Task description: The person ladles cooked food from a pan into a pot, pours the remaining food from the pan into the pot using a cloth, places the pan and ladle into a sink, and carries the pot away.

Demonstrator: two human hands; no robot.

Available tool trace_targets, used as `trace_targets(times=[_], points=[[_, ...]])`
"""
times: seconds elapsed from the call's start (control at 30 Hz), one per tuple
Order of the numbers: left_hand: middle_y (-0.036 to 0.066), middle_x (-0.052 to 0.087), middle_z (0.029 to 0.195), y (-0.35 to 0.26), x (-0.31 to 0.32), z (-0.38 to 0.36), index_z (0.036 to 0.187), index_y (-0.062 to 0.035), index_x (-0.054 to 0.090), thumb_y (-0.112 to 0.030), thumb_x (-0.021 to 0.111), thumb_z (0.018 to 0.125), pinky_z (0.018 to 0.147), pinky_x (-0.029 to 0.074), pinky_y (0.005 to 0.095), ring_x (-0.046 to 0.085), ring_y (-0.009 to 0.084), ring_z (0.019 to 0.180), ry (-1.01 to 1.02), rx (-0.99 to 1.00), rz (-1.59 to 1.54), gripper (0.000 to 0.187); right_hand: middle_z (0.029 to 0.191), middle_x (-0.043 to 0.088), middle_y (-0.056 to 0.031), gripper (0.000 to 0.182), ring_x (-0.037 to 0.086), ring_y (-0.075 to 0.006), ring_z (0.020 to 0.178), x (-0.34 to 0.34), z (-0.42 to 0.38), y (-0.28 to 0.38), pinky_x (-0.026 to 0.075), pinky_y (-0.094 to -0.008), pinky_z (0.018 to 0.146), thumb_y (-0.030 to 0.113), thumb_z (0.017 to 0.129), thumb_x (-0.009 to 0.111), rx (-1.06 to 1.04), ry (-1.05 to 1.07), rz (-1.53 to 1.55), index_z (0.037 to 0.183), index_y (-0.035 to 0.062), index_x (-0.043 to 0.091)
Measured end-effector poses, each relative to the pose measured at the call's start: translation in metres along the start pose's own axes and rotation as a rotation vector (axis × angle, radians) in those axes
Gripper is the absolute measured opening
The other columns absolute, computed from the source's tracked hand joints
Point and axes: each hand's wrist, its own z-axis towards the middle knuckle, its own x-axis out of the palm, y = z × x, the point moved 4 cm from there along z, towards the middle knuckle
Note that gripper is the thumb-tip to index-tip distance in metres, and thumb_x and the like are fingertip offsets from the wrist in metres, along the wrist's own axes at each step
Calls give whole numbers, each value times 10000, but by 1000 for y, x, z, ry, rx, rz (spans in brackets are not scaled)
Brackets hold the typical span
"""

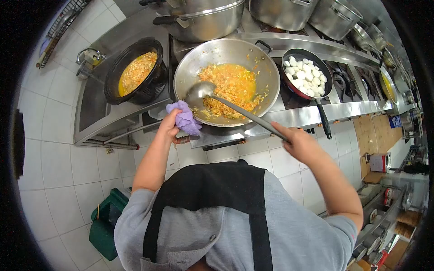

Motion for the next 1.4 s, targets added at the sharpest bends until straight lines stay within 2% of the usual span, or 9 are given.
trace_targets(times=[0.17, 0.27, 0.4, 0.67, 0.73, 0.97, 1.07, 1.23, 1.4], points=[[93, 614, 1017, 1, 10, -2, 1054, -47, 554, -60, 544, 768, 900, 490, 409, 614, 255, 964, 125, -51, -69, 286, 800, 549, -94, 663, 599, -302, 679, -52, -42, -36, 499, -422, 606, 17, 757, 591, 8, -110, -566, 1338, 305, 452], [97, 619, 1016, -2, 11, -4, 1056, -46, 555, -38, 511, 740, 912, 485, 426, 613, 263, 979, 149, -172, -37, 320, 784, 549, -94, 623, 603, -290, 637, -46, -35, -38, 509, -405, 577, 60, 781, 595, -29, -212, -599, 1337, 299, 449], [126, 617, 1049, -1, 13, -4, 1070, -18, 554, -25, 489, 724, 930, 473, 447, 608, 280, 995, 154, -192, -8, 353, 764, 534, -95, 638, 599, -271, 626, -25, -17, -18, 509, -404, 570, 54, 781, 584, -68, -276, -375, 1347, 306, 435], [104, 641, 1014, 12, 22, -18, 1041, -29, 590, -44, 524, 774, 870, 508, 394, 629, 247, 955, 136, -59, -23, 276, 758, 542, -94, 627, 601, -277, 630, -31, -35, -58, 509, -405, 572, 63, 764, 609, 6, -211, -538, 1314, 331, 474], [103, 645, 998, 5, 41, -37, 1031, -26, 595, -45, 543, 775, 843, 519, 382, 636, 239, 931, 9, -30, -11, 263, 760, 544, -94, 626, 603, -283, 634, -31, -33, -59, 510, -407, 576, 70, 763, 613, 31, -234, -479, 1318, 325, 471], [112, 649, 945, -15, 35, -48, 1000, -6, 606, -27, 588, 742, 751, 549, 381, 656, 235, 840, 53, 109, 68, 259, 959, 590, -161, 610, 597, -362, 839, 29, 49, -62, 480, -448, 738, 92, 813, 603, 1, -282, 28, 1366, 263, 409], [110, 650, 938, -18, 26, -51, 996, -3, 606, -26, 595, 741, 727, 554, 380, 659, 234, 823, 40, 166, 75, 256, 967, 598, -167, 610, 600, -359, 841, 49, 70, -40, 480, -441, 730, 91, 812, 602, 9, -239, 134, 1367, 255, 408], [98, 654, 939, -15, 14, -59, 990, -10, 614, -36, 599, 791, 757, 544, 352, 652, 213, 845, 49, 120, 35, 201, 900, 598, -166, 587, 609, -351, 784, 13, -2, -38, 492, -448, 700, 127, 810, 592, 49, -69, -172, 1354, 268, 423], [116, 646, 943, -28, 31, -72, 992, -5, 605, -27, 583, 784, 741, 554, 375, 655, 236, 836, 42, 150, 19, 211, 957, 635, -185, 546, 617, -358, 859, 7, -24, -40, 493, -443, 732, 157, 837, 589, 96, -130, -2, 1352, 230, 421]])
